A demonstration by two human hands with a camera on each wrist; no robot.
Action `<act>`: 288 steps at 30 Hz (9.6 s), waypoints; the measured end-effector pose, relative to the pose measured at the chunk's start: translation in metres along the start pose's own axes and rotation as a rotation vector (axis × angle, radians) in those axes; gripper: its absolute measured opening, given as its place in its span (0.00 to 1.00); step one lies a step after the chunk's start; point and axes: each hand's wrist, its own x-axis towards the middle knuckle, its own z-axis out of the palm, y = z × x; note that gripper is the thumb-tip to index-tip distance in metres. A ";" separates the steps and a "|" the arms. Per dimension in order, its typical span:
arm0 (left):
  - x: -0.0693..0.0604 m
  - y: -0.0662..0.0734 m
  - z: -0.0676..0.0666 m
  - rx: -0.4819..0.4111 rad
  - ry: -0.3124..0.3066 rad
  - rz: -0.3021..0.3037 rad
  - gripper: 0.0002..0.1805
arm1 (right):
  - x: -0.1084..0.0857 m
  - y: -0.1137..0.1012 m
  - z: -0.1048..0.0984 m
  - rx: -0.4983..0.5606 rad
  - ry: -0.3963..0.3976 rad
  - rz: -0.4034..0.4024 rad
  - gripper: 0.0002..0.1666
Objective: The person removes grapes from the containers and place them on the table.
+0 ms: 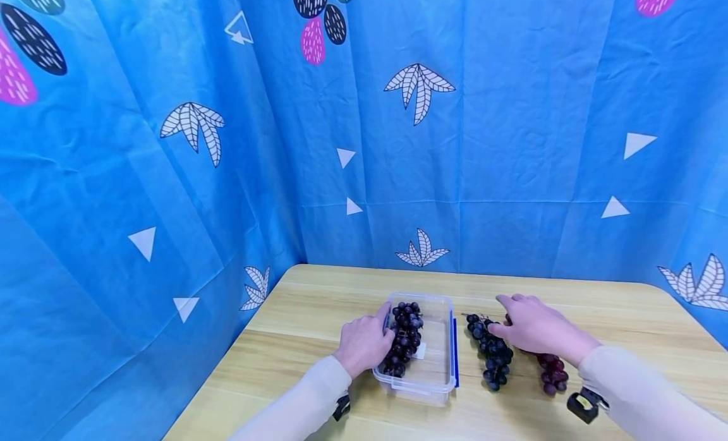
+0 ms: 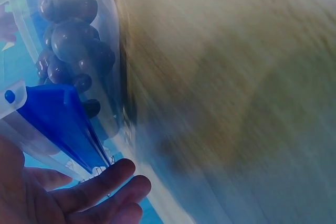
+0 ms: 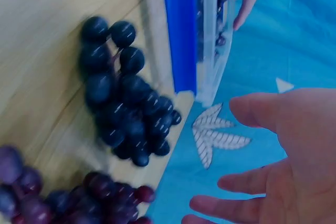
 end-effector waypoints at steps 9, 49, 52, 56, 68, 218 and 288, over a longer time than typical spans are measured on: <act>-0.001 -0.001 0.000 -0.011 -0.002 0.000 0.35 | 0.020 -0.036 -0.006 0.012 -0.043 -0.070 0.44; 0.000 0.000 0.000 0.014 -0.008 -0.012 0.35 | 0.100 -0.105 0.021 0.113 -0.276 -0.147 0.36; 0.001 0.000 -0.001 0.027 0.004 -0.009 0.35 | 0.105 -0.107 0.024 0.105 -0.278 -0.152 0.36; 0.002 0.002 -0.001 0.037 0.006 -0.008 0.35 | 0.110 -0.108 0.026 0.091 -0.276 -0.161 0.36; 0.003 0.003 -0.003 0.036 0.007 0.004 0.35 | 0.120 -0.116 0.030 0.081 -0.321 -0.076 0.20; 0.002 -0.002 -0.001 0.058 -0.013 0.052 0.37 | 0.133 -0.126 0.059 0.353 -0.435 -0.086 0.19; 0.006 0.000 -0.002 -0.035 -0.057 0.037 0.37 | 0.029 -0.041 -0.088 0.306 0.112 -0.261 0.19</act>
